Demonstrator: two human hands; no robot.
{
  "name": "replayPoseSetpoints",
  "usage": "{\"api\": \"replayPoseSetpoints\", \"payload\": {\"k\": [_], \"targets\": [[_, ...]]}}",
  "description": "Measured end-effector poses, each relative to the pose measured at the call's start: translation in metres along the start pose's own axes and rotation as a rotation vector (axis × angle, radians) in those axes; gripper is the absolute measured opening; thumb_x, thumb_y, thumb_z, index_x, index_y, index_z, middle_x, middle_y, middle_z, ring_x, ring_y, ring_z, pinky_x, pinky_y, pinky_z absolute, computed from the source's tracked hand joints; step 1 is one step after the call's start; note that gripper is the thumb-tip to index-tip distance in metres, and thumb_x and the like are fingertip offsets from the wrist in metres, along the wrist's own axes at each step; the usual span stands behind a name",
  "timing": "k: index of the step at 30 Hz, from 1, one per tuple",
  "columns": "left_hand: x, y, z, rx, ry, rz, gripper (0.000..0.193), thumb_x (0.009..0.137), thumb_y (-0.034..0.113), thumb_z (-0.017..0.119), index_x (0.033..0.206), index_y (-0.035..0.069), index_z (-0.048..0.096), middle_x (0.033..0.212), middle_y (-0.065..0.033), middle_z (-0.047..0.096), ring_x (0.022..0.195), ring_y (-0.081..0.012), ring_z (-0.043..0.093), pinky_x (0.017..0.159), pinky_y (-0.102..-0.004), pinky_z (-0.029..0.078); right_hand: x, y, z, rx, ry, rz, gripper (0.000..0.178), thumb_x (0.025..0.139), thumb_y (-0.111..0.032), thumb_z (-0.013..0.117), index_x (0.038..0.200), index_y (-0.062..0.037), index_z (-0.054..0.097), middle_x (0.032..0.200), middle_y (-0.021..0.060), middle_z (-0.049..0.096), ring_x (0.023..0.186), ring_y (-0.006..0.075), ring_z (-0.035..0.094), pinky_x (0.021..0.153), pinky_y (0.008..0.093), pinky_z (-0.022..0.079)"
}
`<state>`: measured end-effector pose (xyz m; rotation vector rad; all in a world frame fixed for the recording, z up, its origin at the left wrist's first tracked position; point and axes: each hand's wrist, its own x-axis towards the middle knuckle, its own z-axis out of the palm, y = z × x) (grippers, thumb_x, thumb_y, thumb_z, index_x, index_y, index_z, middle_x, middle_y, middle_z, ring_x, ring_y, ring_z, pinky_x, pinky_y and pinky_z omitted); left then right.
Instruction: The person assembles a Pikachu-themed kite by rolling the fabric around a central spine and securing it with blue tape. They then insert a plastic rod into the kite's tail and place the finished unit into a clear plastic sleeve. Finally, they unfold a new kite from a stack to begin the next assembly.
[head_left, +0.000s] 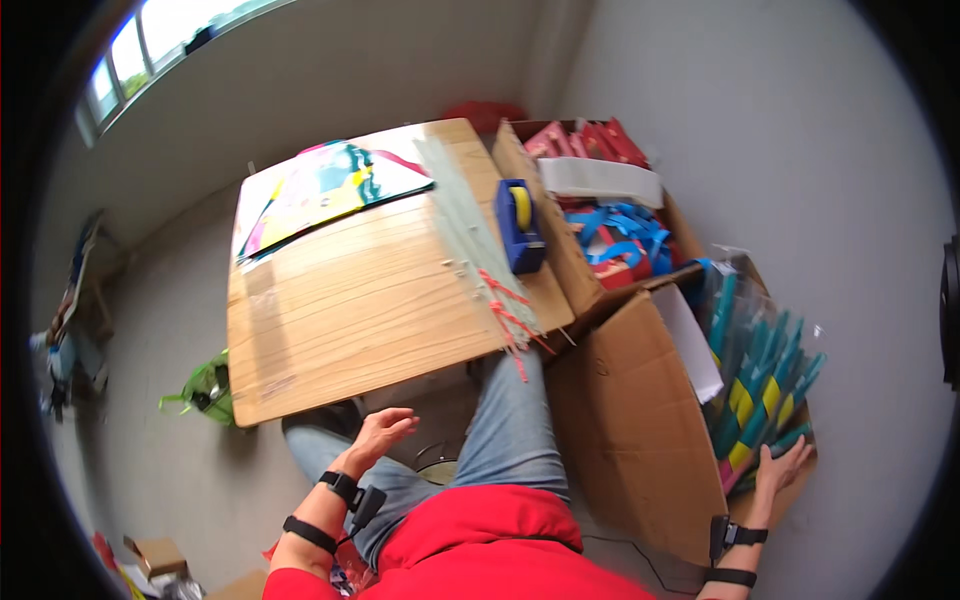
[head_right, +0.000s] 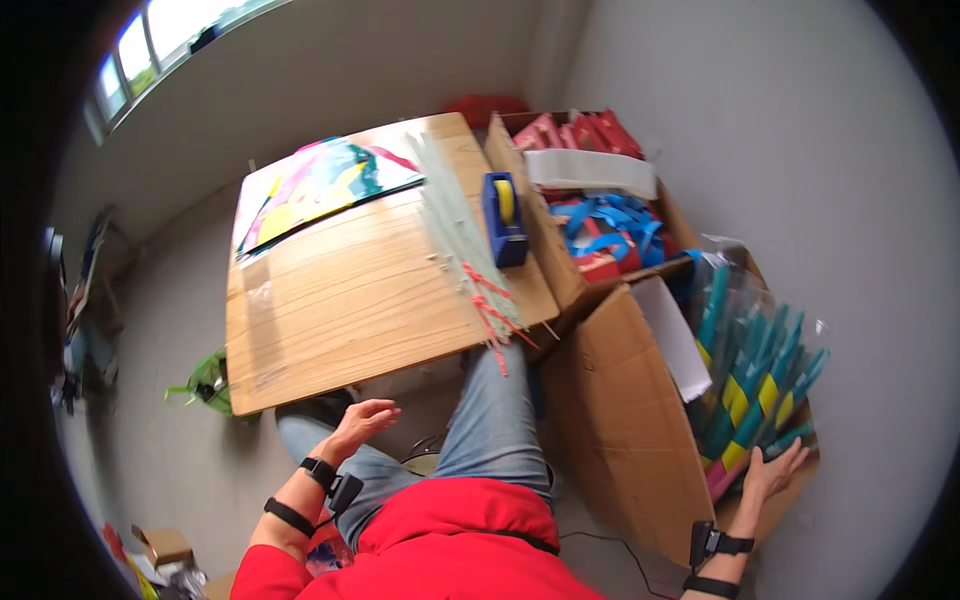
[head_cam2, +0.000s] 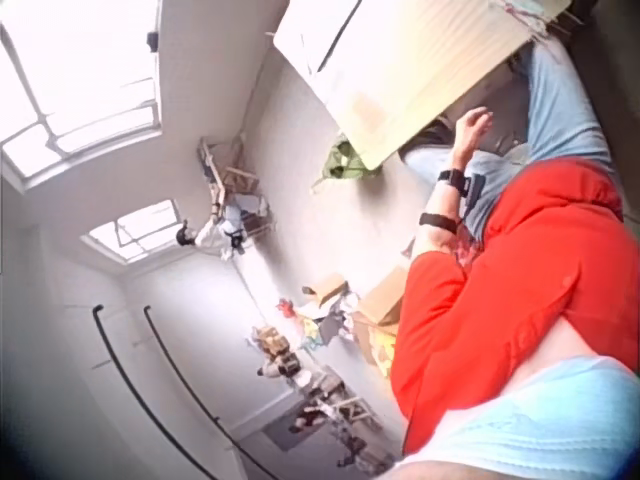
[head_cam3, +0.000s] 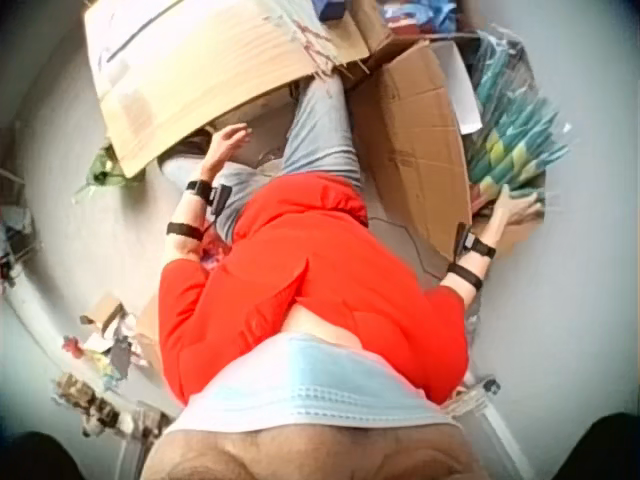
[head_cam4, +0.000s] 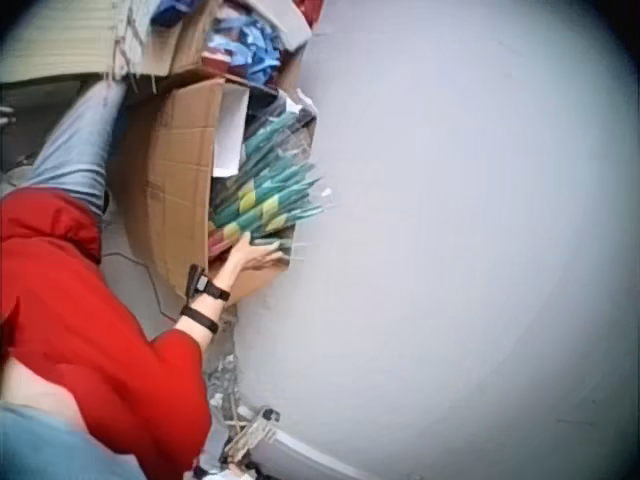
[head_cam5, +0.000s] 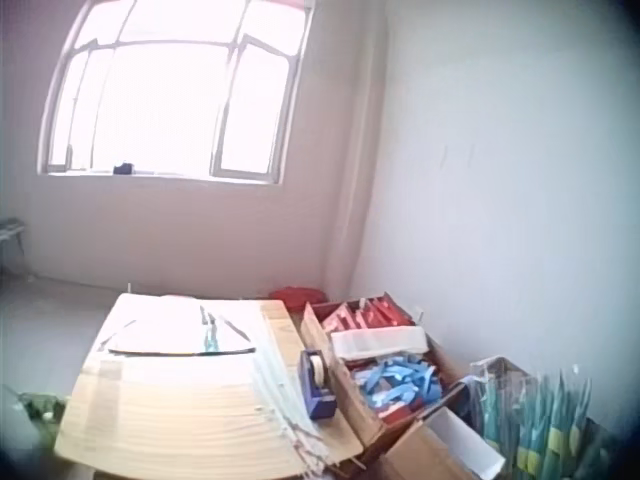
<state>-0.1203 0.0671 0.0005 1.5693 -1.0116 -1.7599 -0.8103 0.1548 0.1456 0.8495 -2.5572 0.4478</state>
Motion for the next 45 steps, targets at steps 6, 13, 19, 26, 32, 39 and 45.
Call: {"api": "replayPoseSetpoints", "payload": {"k": [6,13,19,26,32,39,45], "targets": [[0.028,0.001,-0.008,-0.133,0.229,0.226,0.031,0.100,0.016,0.055,0.125,-0.003,0.059,0.112,-0.0122,0.069,0.097,-0.0170,0.066,0.089,-0.0291,0.052,-0.112,-0.299,-0.032,0.669,-0.245,-0.999,0.037,0.082,0.004,0.064,0.119,0.0006,0.059,0.135,0.0176,0.054,0.129,0.0366,0.047,0.108,0.0441,0.038],[0.052,0.034,-0.045,0.635,0.612,0.474,0.035,0.093,0.020,0.062,0.124,0.003,0.061,0.123,-0.0100,0.062,0.116,-0.0284,0.056,0.098,-0.0409,0.044,-0.222,-0.535,0.074,1.002,-0.697,-1.489,0.033,0.085,-0.009,0.068,0.116,-0.0009,0.059,0.113,0.0210,0.064,0.108,0.0376,0.060,0.093,0.0427,0.049],[0.059,0.031,-0.130,1.034,1.069,0.285,0.072,0.089,0.028,0.065,0.151,0.010,0.033,0.159,-0.0095,0.026,0.148,-0.0311,0.020,0.120,-0.0527,0.012,-0.263,-0.721,0.124,1.033,-0.698,-1.235,0.032,0.094,-0.021,0.061,0.118,0.0000,0.059,0.114,0.0222,0.064,0.108,0.0391,0.059,0.091,0.0433,0.049],[0.010,-0.018,-0.194,1.004,0.923,0.082,0.061,0.094,0.037,0.056,0.148,0.012,0.040,0.159,-0.0062,0.030,0.148,-0.0286,0.021,0.120,-0.0557,0.009,-0.285,-0.842,0.185,0.678,-0.542,-1.061,0.064,0.098,-0.037,0.052,0.145,0.0032,0.036,0.154,0.0214,0.032,0.143,0.0351,0.028,0.117,0.0449,0.023],[0.011,-0.015,-0.191,0.959,1.021,0.158,0.046,0.094,0.031,0.054,0.136,0.011,0.055,0.151,-0.0069,0.044,0.144,-0.0308,0.032,0.119,-0.0559,0.014,-0.287,-0.879,0.216,0.187,-0.561,-0.957,0.061,0.097,-0.039,0.052,0.140,0.0040,0.045,0.157,0.0202,0.029,0.147,0.0323,0.023,0.120,0.0453,0.017],[0.012,-0.012,-0.192,0.951,1.021,0.147,0.047,0.089,0.019,0.057,0.135,0.010,0.055,0.150,-0.0083,0.045,0.144,-0.0320,0.032,0.119,-0.0554,0.015,-0.298,-0.886,0.218,0.448,-0.361,-0.948,0.040,0.085,-0.034,0.071,0.109,-0.0012,0.071,0.143,0.0148,0.051,0.138,0.0314,0.039,0.116,0.0475,0.026],[0.014,-0.007,-0.192,0.950,1.028,0.147,0.044,0.090,0.017,0.053,0.133,0.007,0.056,0.148,-0.0108,0.047,0.142,-0.0332,0.034,0.119,-0.0552,0.017,-0.303,-0.893,0.217,0.437,-0.493,-1.045,0.021,0.087,-0.027,0.069,0.094,-0.0067,0.069,0.113,0.0118,0.066,0.110,0.0261,0.058,0.104,0.0478,0.038]]}}
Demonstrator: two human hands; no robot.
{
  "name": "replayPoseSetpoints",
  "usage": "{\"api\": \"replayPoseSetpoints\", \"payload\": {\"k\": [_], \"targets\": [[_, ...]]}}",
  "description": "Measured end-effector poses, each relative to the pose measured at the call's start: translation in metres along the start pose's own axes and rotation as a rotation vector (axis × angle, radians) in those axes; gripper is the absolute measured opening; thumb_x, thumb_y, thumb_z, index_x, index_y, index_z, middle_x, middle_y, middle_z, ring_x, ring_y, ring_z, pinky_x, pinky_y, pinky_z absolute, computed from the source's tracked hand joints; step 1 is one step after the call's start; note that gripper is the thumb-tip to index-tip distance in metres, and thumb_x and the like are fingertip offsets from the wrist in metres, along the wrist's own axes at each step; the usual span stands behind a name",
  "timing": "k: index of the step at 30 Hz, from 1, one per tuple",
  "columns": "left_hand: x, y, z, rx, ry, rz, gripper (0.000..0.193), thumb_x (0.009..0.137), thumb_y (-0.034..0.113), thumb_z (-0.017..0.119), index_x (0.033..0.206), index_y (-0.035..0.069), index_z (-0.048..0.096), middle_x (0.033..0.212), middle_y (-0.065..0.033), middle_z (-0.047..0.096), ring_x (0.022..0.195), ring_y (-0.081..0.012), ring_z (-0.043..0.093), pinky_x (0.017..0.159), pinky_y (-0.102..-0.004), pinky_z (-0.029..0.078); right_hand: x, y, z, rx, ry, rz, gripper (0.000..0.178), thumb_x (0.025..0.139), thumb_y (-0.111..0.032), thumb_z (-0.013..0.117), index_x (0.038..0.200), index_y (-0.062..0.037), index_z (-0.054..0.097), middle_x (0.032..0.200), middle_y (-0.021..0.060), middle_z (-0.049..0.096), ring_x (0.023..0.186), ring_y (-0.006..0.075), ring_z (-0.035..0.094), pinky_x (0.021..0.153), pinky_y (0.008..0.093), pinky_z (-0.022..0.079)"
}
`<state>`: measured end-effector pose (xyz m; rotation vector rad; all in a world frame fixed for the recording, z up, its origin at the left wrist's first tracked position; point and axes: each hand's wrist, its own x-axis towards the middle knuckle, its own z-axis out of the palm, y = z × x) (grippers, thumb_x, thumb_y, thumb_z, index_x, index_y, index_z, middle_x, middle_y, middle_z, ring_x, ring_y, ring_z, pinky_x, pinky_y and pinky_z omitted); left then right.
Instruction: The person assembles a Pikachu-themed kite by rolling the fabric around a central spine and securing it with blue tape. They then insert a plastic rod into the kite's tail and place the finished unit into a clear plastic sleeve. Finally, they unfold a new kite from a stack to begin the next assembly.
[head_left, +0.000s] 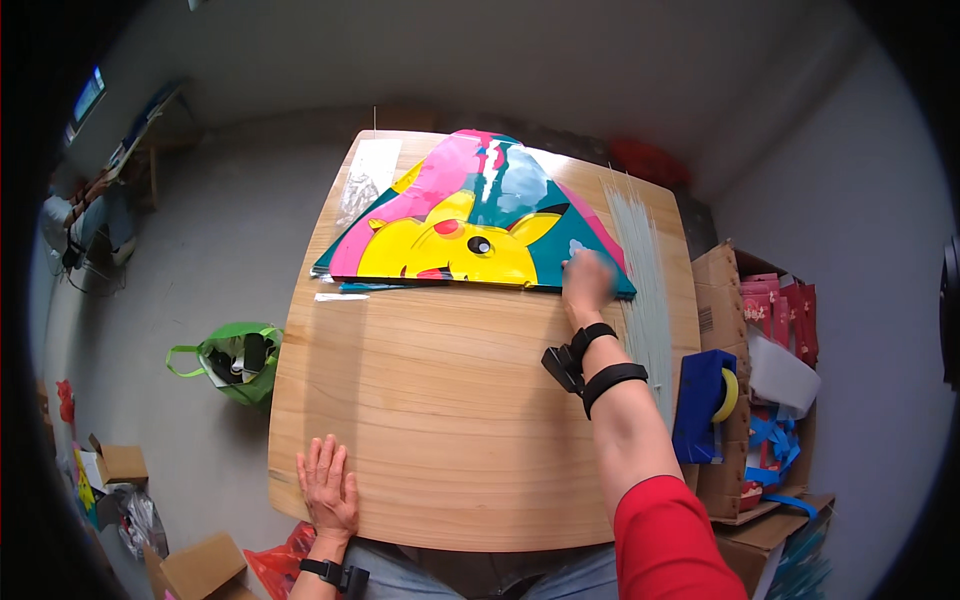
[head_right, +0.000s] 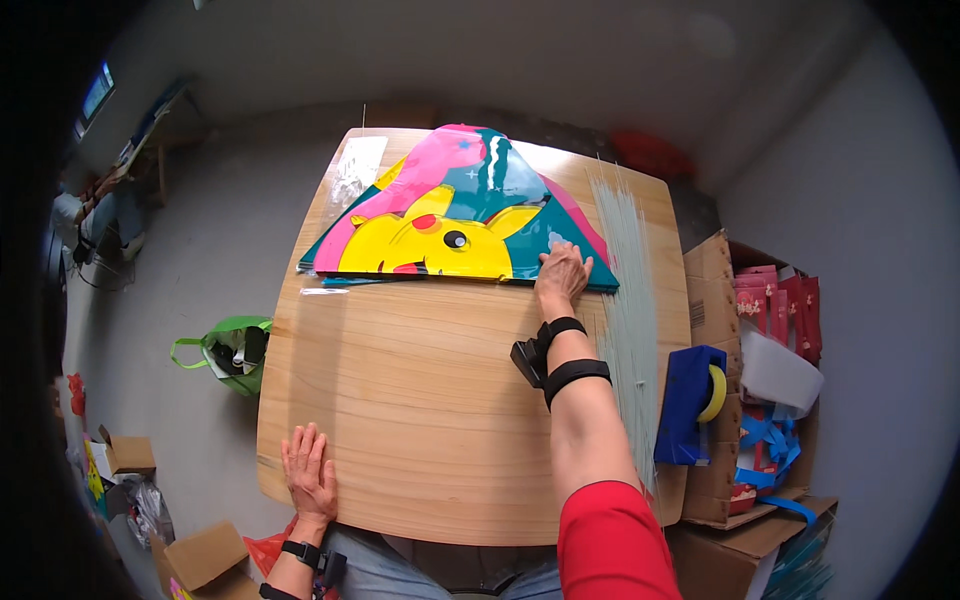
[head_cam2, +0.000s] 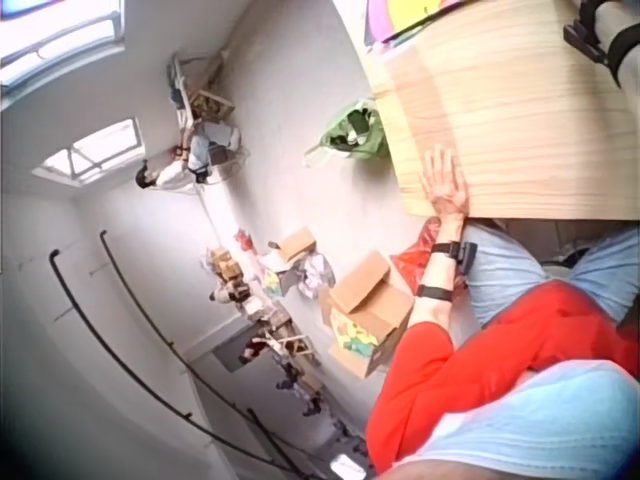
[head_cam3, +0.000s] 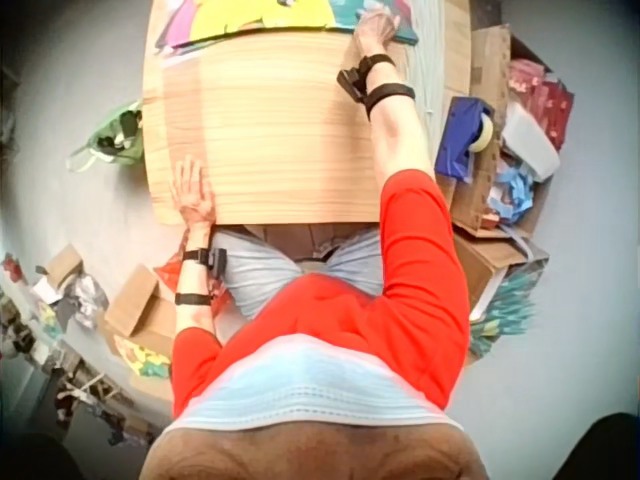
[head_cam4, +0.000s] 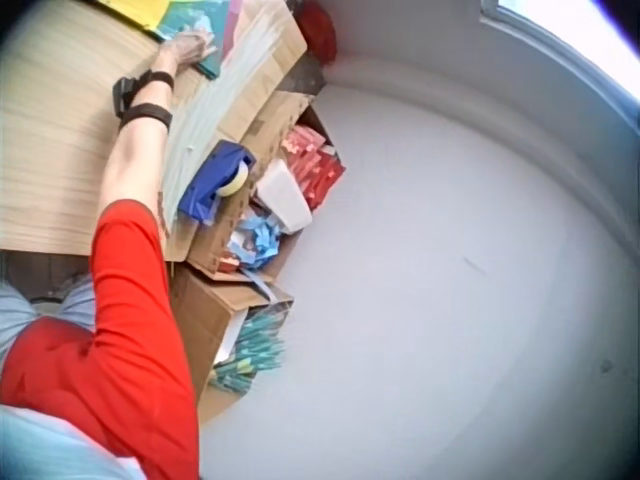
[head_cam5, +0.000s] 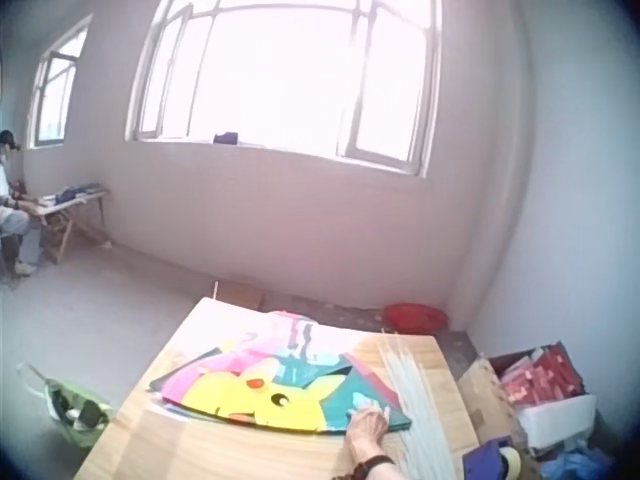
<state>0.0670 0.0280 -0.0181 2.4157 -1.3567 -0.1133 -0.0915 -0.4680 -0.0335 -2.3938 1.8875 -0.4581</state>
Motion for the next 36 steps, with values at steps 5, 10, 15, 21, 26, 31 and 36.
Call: {"api": "replayPoseSetpoints", "payload": {"k": [5,10,15,21,26,31,36], "targets": [[-0.004,-0.003,0.001,0.012,0.023,0.024,0.045,0.089,0.017,0.053,0.134,0.008,0.055,0.149,-0.0107,0.046,0.142,-0.0336,0.034,0.119,-0.0552,0.017,-0.001,-0.002,0.001,0.151,0.058,-0.021,0.023,0.087,-0.022,0.069,0.104,-0.0072,0.067,0.105,0.0112,0.069,0.104,0.0265,0.063,0.103,0.0440,0.040],[-0.005,-0.002,0.000,0.024,-0.007,-0.003,0.046,0.089,0.017,0.053,0.134,0.008,0.054,0.149,-0.0105,0.046,0.142,-0.0334,0.034,0.119,-0.0549,0.016,0.001,0.008,-0.004,0.022,0.101,0.074,0.043,0.082,-0.034,0.075,0.116,-0.0091,0.066,0.115,0.0130,0.067,0.124,0.0291,0.053,0.111,0.0484,0.032],[-0.002,-0.001,0.004,0.008,0.020,0.023,0.046,0.088,0.017,0.053,0.134,0.008,0.054,0.148,-0.0099,0.046,0.142,-0.0328,0.035,0.119,-0.0542,0.016,-0.004,0.008,0.006,0.000,0.178,-0.148,0.014,0.085,-0.014,0.067,0.095,-0.0059,0.070,0.131,0.0117,0.060,0.130,0.0304,0.048,0.115,0.0502,0.027],[-0.004,-0.002,0.001,-0.006,-0.004,-0.024,0.048,0.087,0.017,0.056,0.134,0.011,0.055,0.149,-0.0069,0.045,0.143,-0.0304,0.033,0.120,-0.0549,0.016,-0.028,-0.022,-0.018,0.493,0.052,0.066,0.031,0.070,0.003,0.076,0.090,-0.0079,0.055,0.139,0.0124,0.051,0.119,0.0302,0.055,0.106,0.0522,0.037],[-0.003,-0.002,0.002,-0.003,0.006,-0.025,0.048,0.086,0.017,0.057,0.134,0.010,0.055,0.149,-0.0071,0.045,0.143,-0.0303,0.033,0.120,-0.0543,0.016,-0.029,-0.010,-0.037,0.005,0.266,-0.115,0.070,0.074,-0.001,0.075,0.137,-0.0096,0.045,0.150,0.0173,0.038,0.125,0.0308,0.049,0.103,0.0513,0.037],[0.000,0.000,0.004,-0.012,0.017,0.002,0.048,0.086,0.018,0.057,0.134,0.010,0.055,0.149,-0.0073,0.045,0.143,-0.0301,0.033,0.120,-0.0538,0.017,-0.014,-0.009,-0.003,0.051,0.263,-0.012,0.062,0.091,-0.034,0.065,0.141,-0.0043,0.046,0.144,0.0181,0.048,0.132,0.0291,0.044,0.107,0.0445,0.033],[-0.003,-0.002,0.001,-0.011,0.010,-0.029,0.048,0.086,0.018,0.057,0.134,0.011,0.055,0.149,-0.0071,0.045,0.143,-0.0298,0.033,0.120,-0.0535,0.017,-0.018,0.000,0.001,0.105,0.060,-0.074,0.011,0.083,-0.015,0.069,0.086,-0.0050,0.072,0.123,0.0118,0.064,0.118,0.0283,0.056,0.103,0.0435,0.038]]}}
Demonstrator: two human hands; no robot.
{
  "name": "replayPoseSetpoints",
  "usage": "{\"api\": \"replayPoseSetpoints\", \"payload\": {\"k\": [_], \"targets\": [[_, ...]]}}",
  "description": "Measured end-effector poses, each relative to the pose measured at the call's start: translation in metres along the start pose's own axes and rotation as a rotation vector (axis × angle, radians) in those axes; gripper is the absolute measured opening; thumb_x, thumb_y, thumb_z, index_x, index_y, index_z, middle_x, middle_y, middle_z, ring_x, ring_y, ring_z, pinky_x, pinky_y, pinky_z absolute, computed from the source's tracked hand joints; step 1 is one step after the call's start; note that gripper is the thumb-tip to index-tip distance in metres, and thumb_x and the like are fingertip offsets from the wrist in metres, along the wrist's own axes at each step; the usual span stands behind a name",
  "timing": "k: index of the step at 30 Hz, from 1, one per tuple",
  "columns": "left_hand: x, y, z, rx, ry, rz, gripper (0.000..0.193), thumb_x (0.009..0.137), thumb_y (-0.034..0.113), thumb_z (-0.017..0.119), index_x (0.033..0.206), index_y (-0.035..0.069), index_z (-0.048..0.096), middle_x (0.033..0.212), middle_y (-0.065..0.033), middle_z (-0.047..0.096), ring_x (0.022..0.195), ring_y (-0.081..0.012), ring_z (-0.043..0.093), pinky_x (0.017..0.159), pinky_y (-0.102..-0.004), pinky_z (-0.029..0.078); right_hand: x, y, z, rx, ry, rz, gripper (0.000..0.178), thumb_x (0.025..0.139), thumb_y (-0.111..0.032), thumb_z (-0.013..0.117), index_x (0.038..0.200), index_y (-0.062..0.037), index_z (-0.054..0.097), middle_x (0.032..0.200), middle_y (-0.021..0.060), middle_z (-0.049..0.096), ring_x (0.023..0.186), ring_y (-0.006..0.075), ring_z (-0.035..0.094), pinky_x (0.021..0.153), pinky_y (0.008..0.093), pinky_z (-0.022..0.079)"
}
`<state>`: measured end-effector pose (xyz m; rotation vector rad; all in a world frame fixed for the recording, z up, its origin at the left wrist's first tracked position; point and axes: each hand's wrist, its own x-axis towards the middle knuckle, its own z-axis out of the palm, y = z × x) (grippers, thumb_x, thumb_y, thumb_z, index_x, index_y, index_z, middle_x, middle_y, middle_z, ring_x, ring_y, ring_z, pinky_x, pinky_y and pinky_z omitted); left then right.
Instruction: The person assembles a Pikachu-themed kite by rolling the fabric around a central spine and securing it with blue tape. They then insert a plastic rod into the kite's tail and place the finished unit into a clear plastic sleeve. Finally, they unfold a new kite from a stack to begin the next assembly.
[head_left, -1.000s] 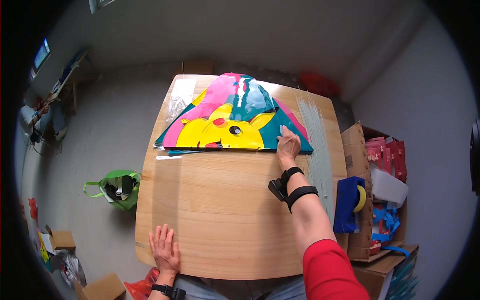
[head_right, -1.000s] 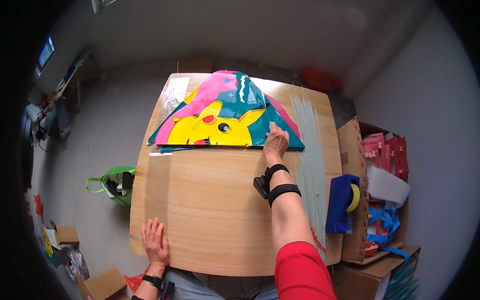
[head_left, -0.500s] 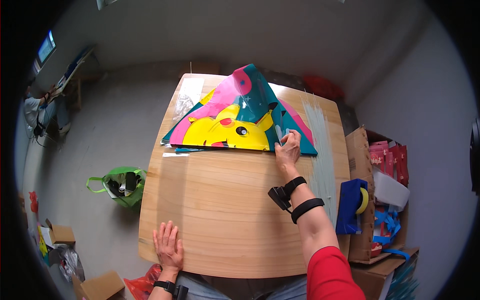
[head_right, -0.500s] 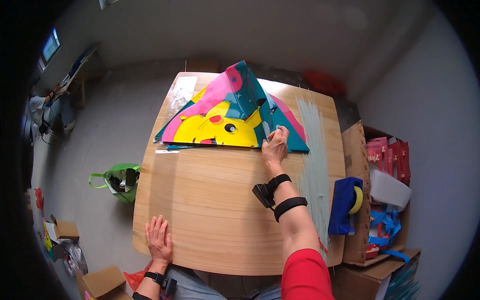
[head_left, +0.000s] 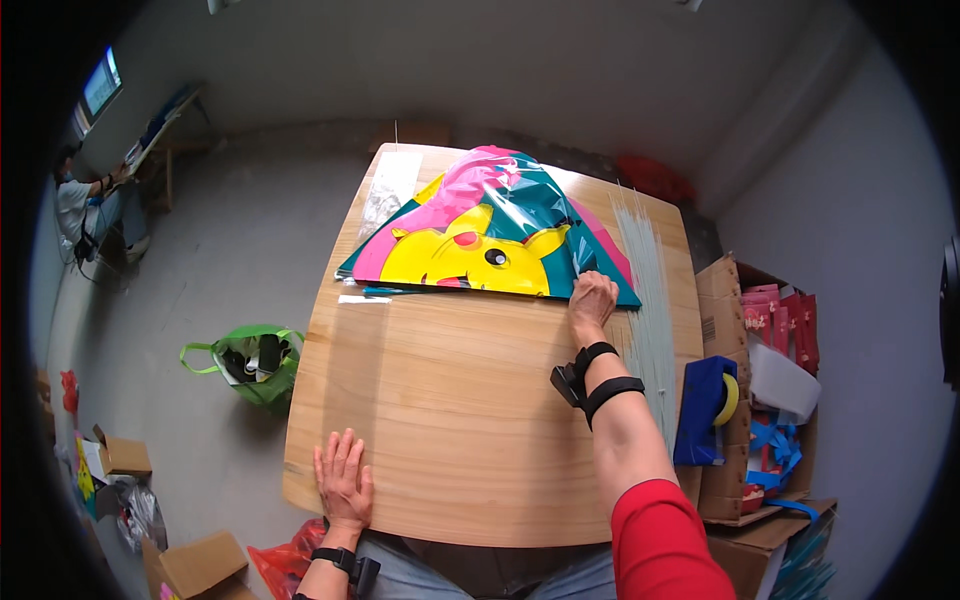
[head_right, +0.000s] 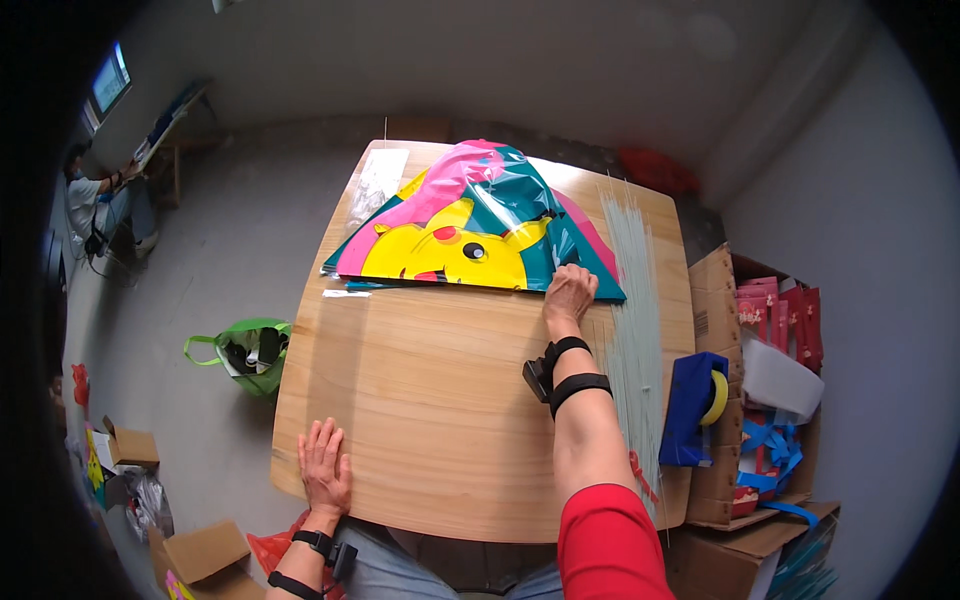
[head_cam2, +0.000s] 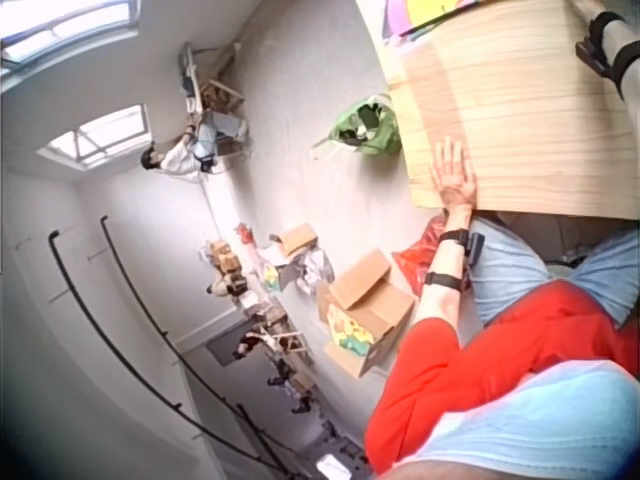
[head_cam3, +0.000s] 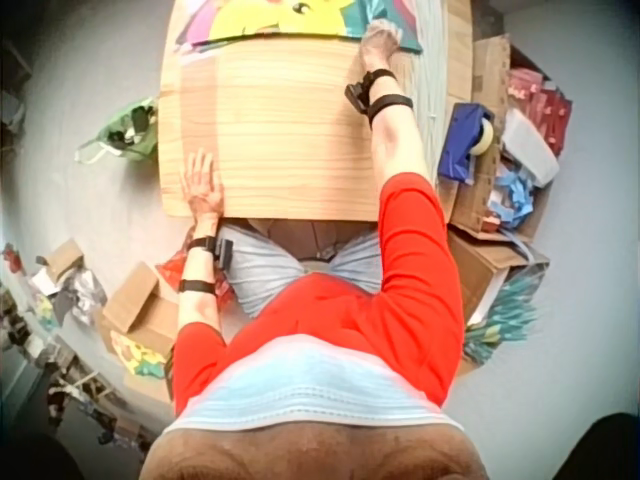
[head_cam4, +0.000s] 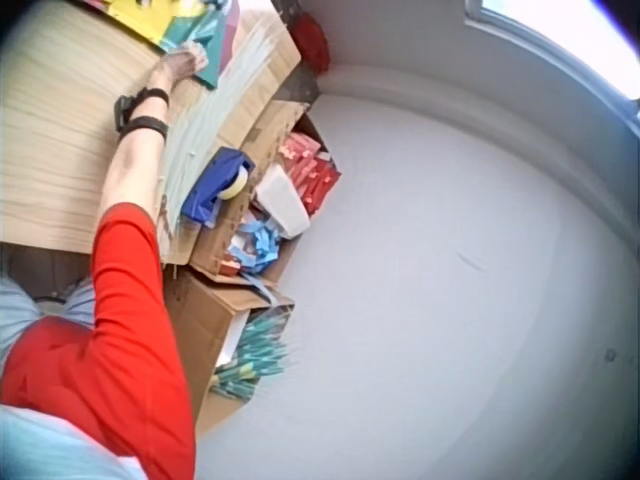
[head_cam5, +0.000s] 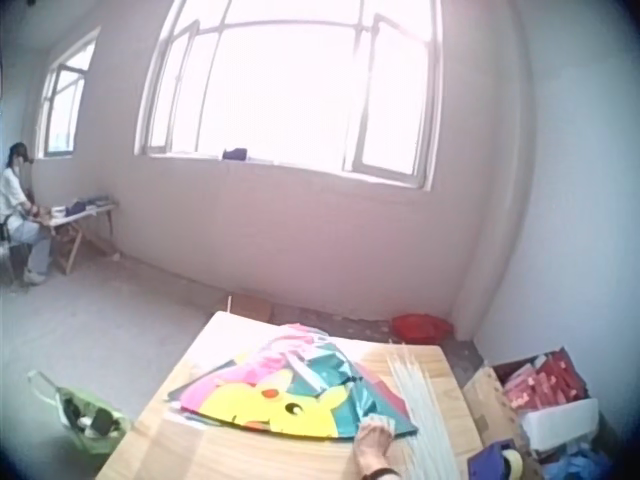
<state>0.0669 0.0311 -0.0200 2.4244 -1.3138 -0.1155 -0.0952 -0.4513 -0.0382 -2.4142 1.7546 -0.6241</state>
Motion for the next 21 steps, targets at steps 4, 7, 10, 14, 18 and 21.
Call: {"api": "replayPoseSetpoints", "payload": {"k": [4,7,10,14,18,21], "targets": [[0.001,-0.001,0.003,0.021,0.013,0.023,0.048,0.086,0.018,0.057,0.134,0.011,0.055,0.149,-0.0070,0.045,0.143,-0.0291,0.033,0.120,-0.0533,0.017,0.004,0.005,0.001,0.156,0.198,-0.054,0.009,0.068,-0.009,0.073,0.074,-0.0041,0.069,0.123,0.0172,0.063,0.121,0.0322,0.055,0.104,0.0436,0.040],[-0.002,-0.001,0.004,0.022,0.016,0.023,0.048,0.086,0.018,0.056,0.133,0.011,0.055,0.149,-0.0070,0.046,0.143,-0.0290,0.033,0.120,-0.0534,0.017,0.012,0.010,-0.014,0.486,0.069,0.019,0.014,0.060,-0.008,0.070,0.073,-0.0028,0.068,0.129,0.0272,0.056,0.126,0.0385,0.051,0.104,0.0427,0.042],[0.001,0.001,0.003,0.021,0.018,0.022,0.047,0.087,0.018,0.055,0.133,0.010,0.055,0.148,-0.0074,0.046,0.143,-0.0294,0.034,0.120,-0.0527,0.017,0.028,0.010,-0.051,0.944,-0.293,0.245,0.027,0.062,-0.018,0.083,0.079,-0.0024,0.068,0.131,0.0236,0.057,0.126,0.0340,0.052,0.105,0.0402,0.040],[-0.003,-0.002,-0.002,0.040,0.018,0.004,0.045,0.088,0.019,0.053,0.132,0.009,0.056,0.148,-0.0081,0.046,0.142,-0.0302,0.035,0.120,-0.0511,0.017,0.041,0.005,-0.070,1.101,-0.528,0.511,0.078,0.078,-0.073,0.066,0.115,-0.0047,0.058,0.104,0.0111,0.063,0.092,0.0161,0.058,0.079,0.0346,0.045],[0.002,0.003,0.003,0.016,0.019,0.027,0.045,0.088,0.018,0.053,0.133,0.009,0.056,0.148,-0.0081,0.046,0.142,-0.0304,0.035,0.120,-0.0510,0.017,0.058,0.039,-0.063,1.085,-0.890,0.785,0.106,0.072,-0.091,0.047,0.132,-0.0027,0.047,0.089,0.0042,0.061,0.082,0.0136,0.058,0.078,0.0342,0.046],[0.000,0.002,0.000,0.024,0.014,0.012,0.045,0.089,0.018,0.053,0.133,0.009,0.056,0.148,-0.0082,0.046,0.142,-0.0302,0.036,0.120,-0.0510,0.017,0.046,0.010,-0.045,1.043,-0.592,0.702,0.082,0.080,-0.082,0.051,0.112,-0.0075,0.053,0.082,0.0039,0.055,0.073,0.0168,0.058,0.066,0.0310,0.048]]}}
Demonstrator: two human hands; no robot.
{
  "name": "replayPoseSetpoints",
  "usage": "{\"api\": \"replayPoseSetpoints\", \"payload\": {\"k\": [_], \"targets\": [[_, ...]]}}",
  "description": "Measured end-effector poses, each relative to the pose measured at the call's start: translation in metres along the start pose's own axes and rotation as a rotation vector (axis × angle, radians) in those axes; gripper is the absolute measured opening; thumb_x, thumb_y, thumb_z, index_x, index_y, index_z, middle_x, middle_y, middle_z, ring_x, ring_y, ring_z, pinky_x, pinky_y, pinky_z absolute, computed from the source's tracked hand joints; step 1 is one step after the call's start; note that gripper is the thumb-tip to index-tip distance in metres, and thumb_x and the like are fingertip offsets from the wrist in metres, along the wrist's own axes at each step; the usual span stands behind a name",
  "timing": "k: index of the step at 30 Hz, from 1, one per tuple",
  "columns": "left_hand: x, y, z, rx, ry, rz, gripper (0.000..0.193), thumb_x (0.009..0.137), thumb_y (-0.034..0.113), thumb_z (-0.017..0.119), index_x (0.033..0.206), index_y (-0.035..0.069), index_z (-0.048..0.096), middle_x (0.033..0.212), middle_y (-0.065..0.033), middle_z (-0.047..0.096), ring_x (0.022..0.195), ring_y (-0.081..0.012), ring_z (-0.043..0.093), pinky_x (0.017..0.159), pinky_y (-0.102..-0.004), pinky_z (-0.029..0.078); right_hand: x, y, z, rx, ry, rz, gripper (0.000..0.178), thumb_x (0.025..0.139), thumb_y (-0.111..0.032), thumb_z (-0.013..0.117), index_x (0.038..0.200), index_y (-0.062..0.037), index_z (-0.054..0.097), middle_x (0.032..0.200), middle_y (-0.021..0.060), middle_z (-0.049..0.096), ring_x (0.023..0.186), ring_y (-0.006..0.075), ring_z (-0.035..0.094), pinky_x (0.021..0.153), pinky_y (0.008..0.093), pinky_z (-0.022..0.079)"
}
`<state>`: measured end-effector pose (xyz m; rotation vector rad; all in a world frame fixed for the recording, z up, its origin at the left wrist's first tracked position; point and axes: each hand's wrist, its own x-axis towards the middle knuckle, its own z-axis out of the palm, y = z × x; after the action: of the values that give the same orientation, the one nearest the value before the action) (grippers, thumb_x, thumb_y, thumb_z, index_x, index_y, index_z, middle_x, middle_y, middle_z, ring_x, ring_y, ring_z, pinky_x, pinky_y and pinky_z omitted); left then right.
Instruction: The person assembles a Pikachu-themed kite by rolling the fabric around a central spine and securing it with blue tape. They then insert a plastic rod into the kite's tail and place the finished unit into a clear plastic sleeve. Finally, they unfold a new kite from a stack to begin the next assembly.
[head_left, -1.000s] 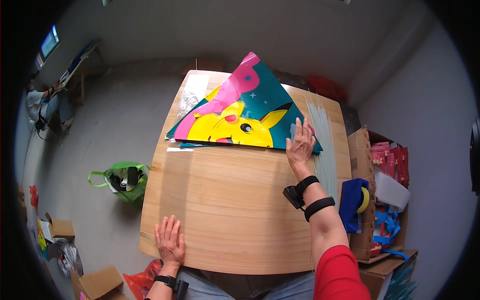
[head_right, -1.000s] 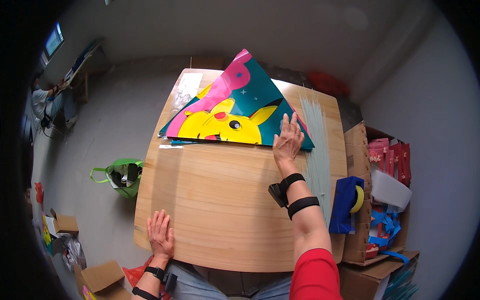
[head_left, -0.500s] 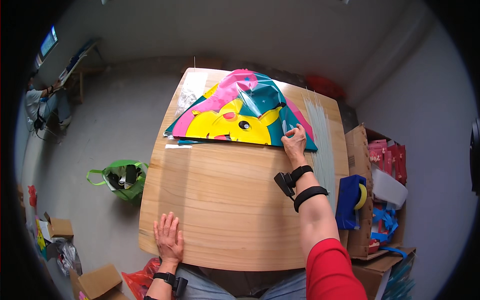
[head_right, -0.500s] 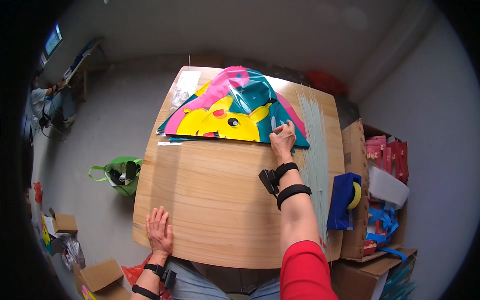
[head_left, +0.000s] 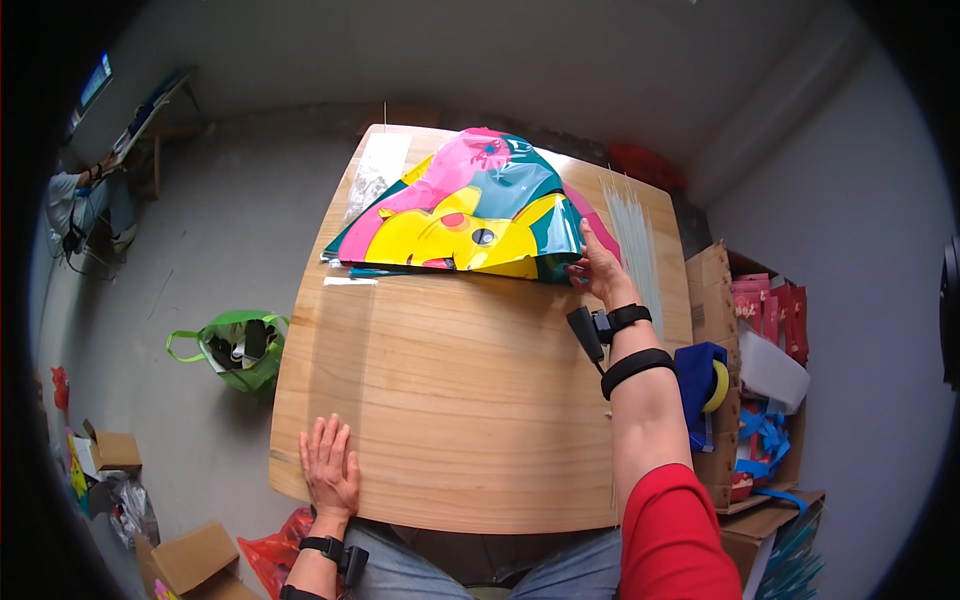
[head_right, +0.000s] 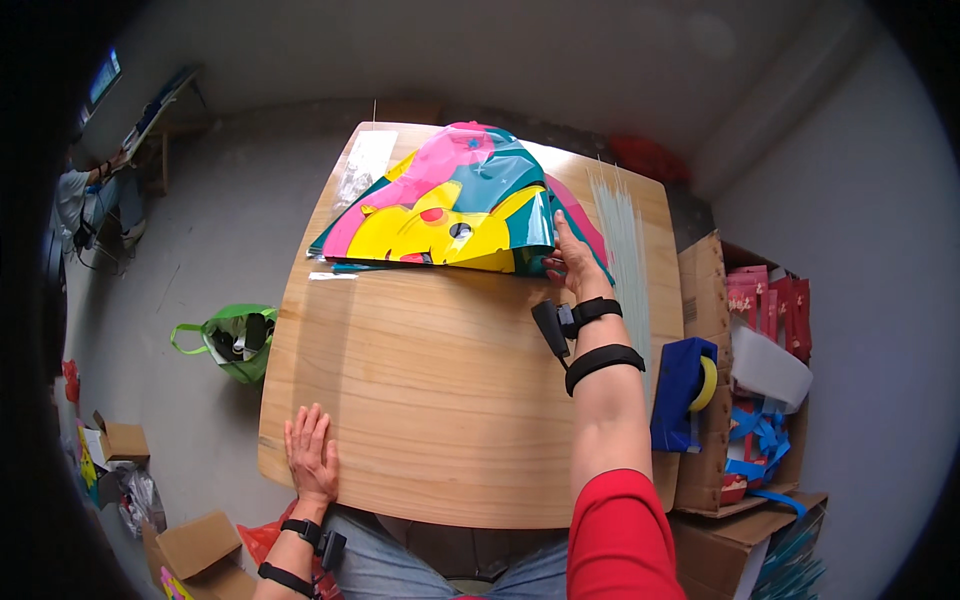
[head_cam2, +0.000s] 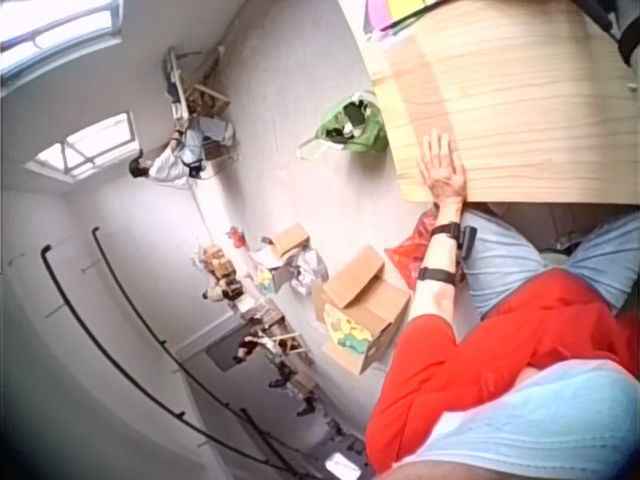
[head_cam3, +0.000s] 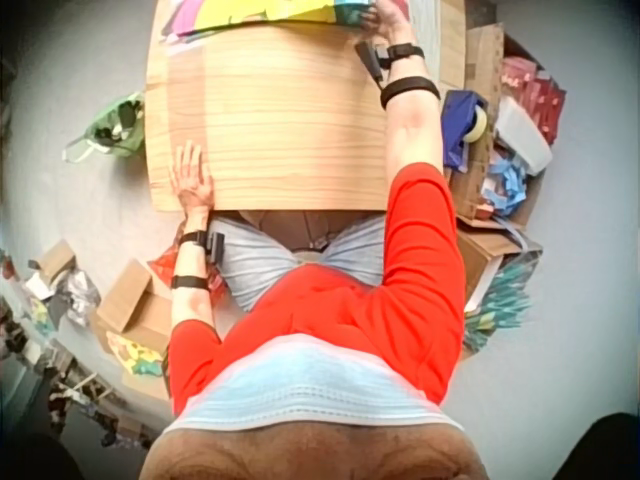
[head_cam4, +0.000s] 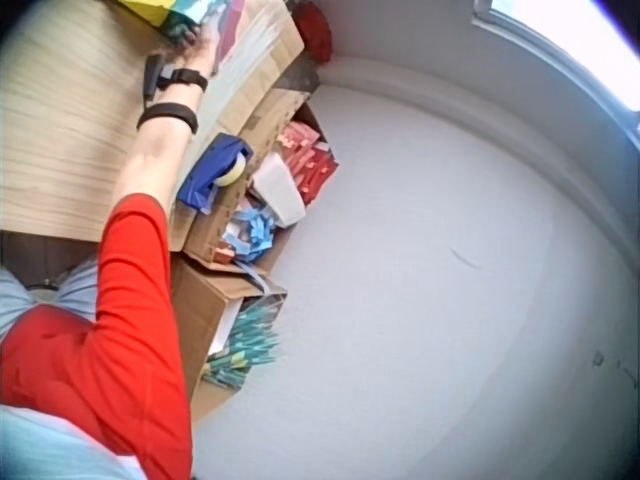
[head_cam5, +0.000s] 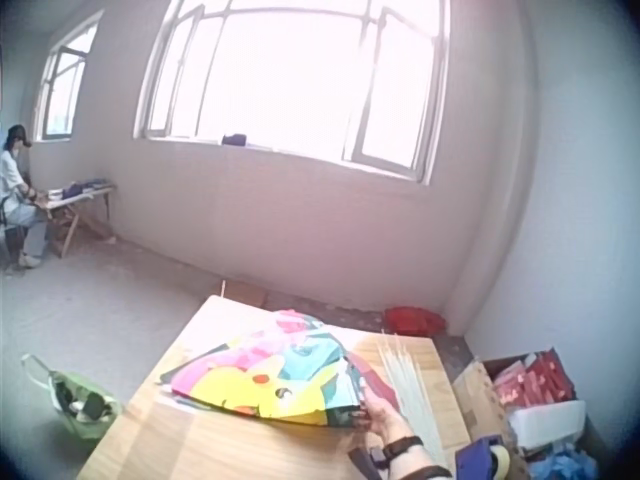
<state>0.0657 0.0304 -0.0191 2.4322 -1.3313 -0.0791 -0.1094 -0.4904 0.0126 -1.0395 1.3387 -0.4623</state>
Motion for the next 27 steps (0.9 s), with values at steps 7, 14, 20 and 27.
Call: {"api": "replayPoseSetpoints", "payload": {"k": [7,14,20,27], "targets": [[0.002,0.001,0.001,-0.009,0.012,0.009,0.044,0.088,0.018,0.053,0.132,0.009,0.057,0.148,-0.0082,0.047,0.142,-0.0299,0.036,0.120,-0.0517,0.018,0.009,0.003,0.004,0.516,-0.296,-0.067,0.073,0.081,-0.079,0.054,0.098,-0.0087,0.060,0.075,0.0032,0.058,0.065,0.0156,0.058,0.054,0.0249,0.050],[0.000,-0.001,0.000,-0.011,0.013,-0.006,0.045,0.087,0.017,0.053,0.131,0.009,0.057,0.147,-0.0084,0.048,0.142,-0.0305,0.036,0.120,-0.0519,0.018,-0.003,-0.008,0.015,0.498,-0.251,-0.200,0.077,0.080,-0.078,0.056,0.109,-0.0064,0.059,0.106,0.0064,0.059,0.090,0.0187,0.061,0.079,0.0348,0.054],[-0.001,-0.002,-0.001,-0.007,0.014,0.002,0.045,0.087,0.016,0.053,0.132,0.009,0.057,0.147,-0.0089,0.048,0.142,-0.0311,0.036,0.120,-0.0520,0.018,0.007,0.001,0.027,0.478,0.004,-0.178,0.062,0.081,-0.065,0.067,0.108,-0.0105,0.059,0.102,0.0047,0.060,0.098,0.0178,0.055,0.079,0.0425,0.047],[0.001,-0.001,0.006,-0.012,0.001,0.007,0.048,0.087,0.017,0.055,0.134,0.011,0.055,0.149,-0.0064,0.045,0.143,-0.0290,0.033,0.120,-0.0526,0.017,0.008,-0.013,-0.036,0.371,-0.176,-0.160,0.046,0.082,-0.047,0.075,0.111,-0.0138,0.060,0.101,0.0040,0.057,0.096,0.0168,0.054,0.078,0.0389,0.049]]}}
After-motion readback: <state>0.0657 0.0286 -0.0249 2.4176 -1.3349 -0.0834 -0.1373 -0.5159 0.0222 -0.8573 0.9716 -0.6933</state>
